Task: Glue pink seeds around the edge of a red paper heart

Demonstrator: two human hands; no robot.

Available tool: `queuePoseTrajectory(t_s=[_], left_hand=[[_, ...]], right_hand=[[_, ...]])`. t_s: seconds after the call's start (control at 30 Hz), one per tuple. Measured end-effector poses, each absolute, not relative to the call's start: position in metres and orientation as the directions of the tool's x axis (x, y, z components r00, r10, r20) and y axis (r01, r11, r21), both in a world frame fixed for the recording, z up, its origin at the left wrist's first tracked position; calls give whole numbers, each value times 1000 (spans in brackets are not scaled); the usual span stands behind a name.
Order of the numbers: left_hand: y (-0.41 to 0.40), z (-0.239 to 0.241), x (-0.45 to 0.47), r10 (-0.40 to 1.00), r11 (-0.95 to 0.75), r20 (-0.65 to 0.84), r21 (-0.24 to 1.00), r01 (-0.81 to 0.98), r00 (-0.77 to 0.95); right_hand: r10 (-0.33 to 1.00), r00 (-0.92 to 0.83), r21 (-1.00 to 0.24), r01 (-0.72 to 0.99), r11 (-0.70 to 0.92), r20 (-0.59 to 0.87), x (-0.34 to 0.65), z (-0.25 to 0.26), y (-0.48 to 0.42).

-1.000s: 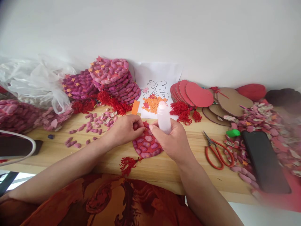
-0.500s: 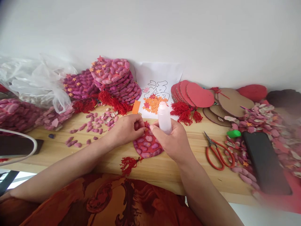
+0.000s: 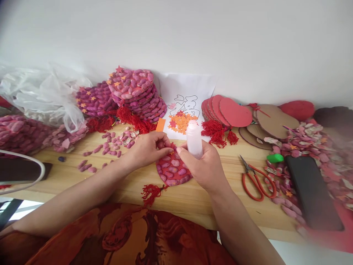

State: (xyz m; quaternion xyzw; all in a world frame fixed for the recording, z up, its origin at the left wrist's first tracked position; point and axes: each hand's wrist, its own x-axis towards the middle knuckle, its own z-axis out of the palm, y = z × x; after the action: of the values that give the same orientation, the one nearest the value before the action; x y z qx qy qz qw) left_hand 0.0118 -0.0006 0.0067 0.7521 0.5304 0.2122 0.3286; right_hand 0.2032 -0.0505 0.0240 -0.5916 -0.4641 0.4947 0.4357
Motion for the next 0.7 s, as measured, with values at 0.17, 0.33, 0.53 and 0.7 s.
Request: queuePoseTrajectory(t_s=[0.17, 0.33, 0.53, 0.7], left_hand=[[-1, 2, 14, 938, -220, -46, 687, 692, 344], [2, 6, 11, 939, -197, -60, 711, 675, 338], [3, 6, 11, 949, -162, -69, 733, 661, 309], [1, 1, 13, 942, -217, -30, 704, 676, 334]], right_hand=[[981, 75, -975, 121, -186, -178, 203, 24, -51], [979, 83, -972, 125, -197, -187, 204, 23, -51], [979, 71, -972, 129, -197, -189, 205, 22, -51], [983, 49, -975, 122, -184, -179, 206, 20, -51]])
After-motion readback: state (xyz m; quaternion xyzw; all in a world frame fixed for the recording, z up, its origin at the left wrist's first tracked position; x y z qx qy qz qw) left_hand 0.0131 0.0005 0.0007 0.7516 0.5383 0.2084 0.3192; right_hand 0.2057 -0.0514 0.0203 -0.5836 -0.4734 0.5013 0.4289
